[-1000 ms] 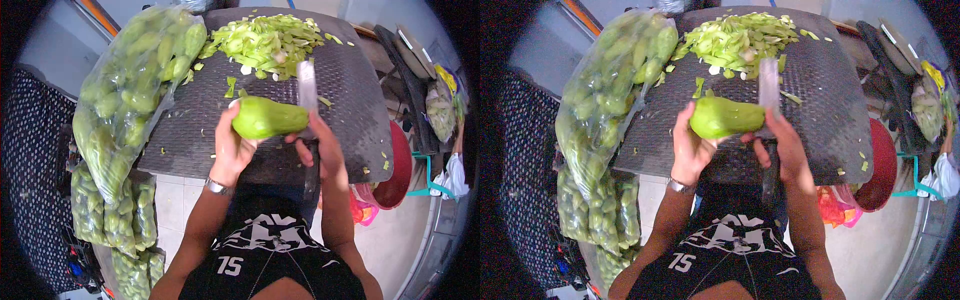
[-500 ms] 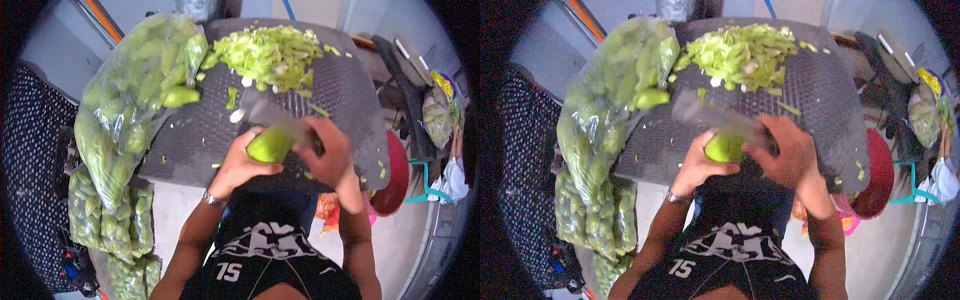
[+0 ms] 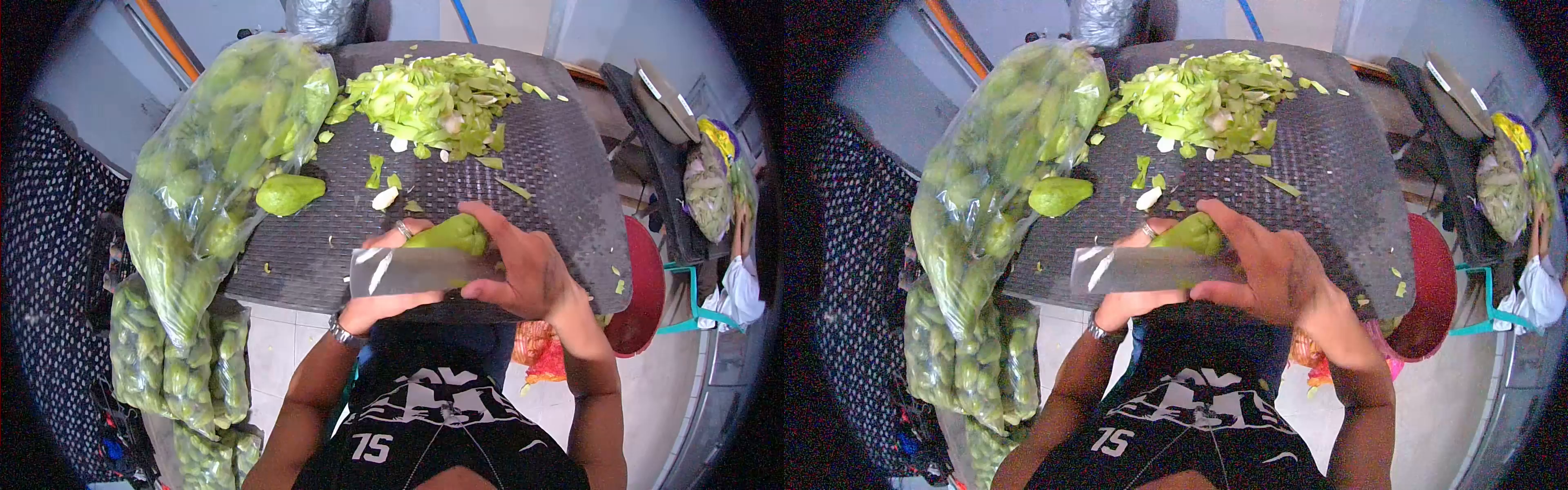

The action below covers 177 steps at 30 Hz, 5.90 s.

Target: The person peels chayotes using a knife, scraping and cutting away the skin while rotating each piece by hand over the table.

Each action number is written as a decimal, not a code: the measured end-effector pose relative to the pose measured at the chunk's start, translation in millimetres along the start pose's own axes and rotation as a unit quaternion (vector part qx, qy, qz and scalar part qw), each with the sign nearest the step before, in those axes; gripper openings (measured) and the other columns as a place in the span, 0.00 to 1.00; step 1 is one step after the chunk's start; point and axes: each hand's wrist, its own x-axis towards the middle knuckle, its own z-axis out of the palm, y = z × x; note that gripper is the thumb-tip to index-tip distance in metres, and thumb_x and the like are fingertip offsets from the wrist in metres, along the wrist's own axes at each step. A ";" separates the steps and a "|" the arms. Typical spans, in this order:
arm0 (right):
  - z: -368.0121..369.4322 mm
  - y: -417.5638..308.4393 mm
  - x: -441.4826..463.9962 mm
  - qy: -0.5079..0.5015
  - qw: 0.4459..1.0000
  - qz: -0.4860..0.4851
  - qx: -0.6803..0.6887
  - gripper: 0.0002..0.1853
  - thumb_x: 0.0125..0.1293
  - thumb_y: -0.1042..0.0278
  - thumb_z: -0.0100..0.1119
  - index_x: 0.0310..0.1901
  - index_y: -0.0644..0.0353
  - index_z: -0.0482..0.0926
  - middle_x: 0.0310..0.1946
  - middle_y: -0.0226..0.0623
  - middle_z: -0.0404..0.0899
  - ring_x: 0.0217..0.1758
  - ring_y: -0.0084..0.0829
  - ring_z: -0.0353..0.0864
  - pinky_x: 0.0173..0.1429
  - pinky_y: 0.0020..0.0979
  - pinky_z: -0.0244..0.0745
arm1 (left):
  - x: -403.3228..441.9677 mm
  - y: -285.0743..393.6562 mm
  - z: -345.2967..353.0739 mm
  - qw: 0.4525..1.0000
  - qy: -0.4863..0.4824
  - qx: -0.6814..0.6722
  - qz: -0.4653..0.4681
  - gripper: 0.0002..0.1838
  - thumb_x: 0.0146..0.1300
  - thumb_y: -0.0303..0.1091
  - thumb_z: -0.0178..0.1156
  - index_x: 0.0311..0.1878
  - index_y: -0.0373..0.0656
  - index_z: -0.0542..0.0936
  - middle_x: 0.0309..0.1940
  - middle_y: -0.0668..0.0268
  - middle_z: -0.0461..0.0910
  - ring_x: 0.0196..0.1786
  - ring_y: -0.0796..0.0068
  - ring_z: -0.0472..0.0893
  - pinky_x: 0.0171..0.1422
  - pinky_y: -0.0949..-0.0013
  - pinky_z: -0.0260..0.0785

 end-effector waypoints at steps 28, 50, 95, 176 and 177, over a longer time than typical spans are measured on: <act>11.4 71.8 35.8 0.063 0.865 0.411 0.282 0.25 0.81 0.44 0.48 0.65 0.56 0.69 0.27 0.31 0.74 0.15 0.20 0.68 0.17 0.26 0.59 | -11.3 -15.5 13.6 0.573 0.044 -0.807 -0.138 0.46 0.68 0.72 0.53 0.79 0.49 0.61 0.81 0.50 0.58 0.82 0.41 0.57 0.81 0.27 0.51; 37.6 -13.2 -32.7 -0.040 0.989 0.075 -0.119 0.55 0.67 0.34 0.63 0.79 0.68 0.49 0.55 0.58 0.82 0.34 0.54 0.88 0.34 0.47 0.85 | -5.5 -7.2 47.8 0.853 -0.014 -0.482 -0.201 0.36 0.75 0.45 0.63 0.79 0.47 0.58 0.71 0.60 0.69 0.75 0.66 0.69 0.78 0.54 0.67; 17.6 47.7 10.3 -0.133 0.929 0.283 0.196 0.27 0.81 0.46 0.49 0.61 0.66 0.76 0.34 0.47 0.81 0.36 0.39 0.82 0.47 0.39 0.76 | -29.3 0.4 23.8 0.956 0.055 -0.152 -0.244 0.48 0.46 0.25 0.75 0.73 0.35 0.62 0.60 0.58 0.77 0.62 0.68 0.78 0.68 0.65 0.70; 26.5 35.0 13.5 -0.168 0.970 0.173 -0.044 0.39 0.64 0.24 0.59 0.30 0.65 0.80 0.27 0.56 0.83 0.38 0.59 0.86 0.44 0.53 0.80 | -30.8 -22.5 27.2 0.670 0.032 -0.616 -0.413 0.41 0.76 0.73 0.34 0.60 0.44 0.77 0.37 0.58 0.85 0.25 0.61 0.84 0.25 0.62 0.78; 25.2 36.1 15.8 -0.188 0.964 0.185 -0.030 0.40 0.65 0.24 0.58 0.30 0.67 0.81 0.29 0.58 0.84 0.40 0.60 0.86 0.46 0.52 0.80 | -31.3 -25.4 28.3 0.661 0.029 -0.628 -0.409 0.41 0.76 0.74 0.34 0.59 0.44 0.77 0.37 0.58 0.85 0.24 0.61 0.83 0.25 0.62 0.78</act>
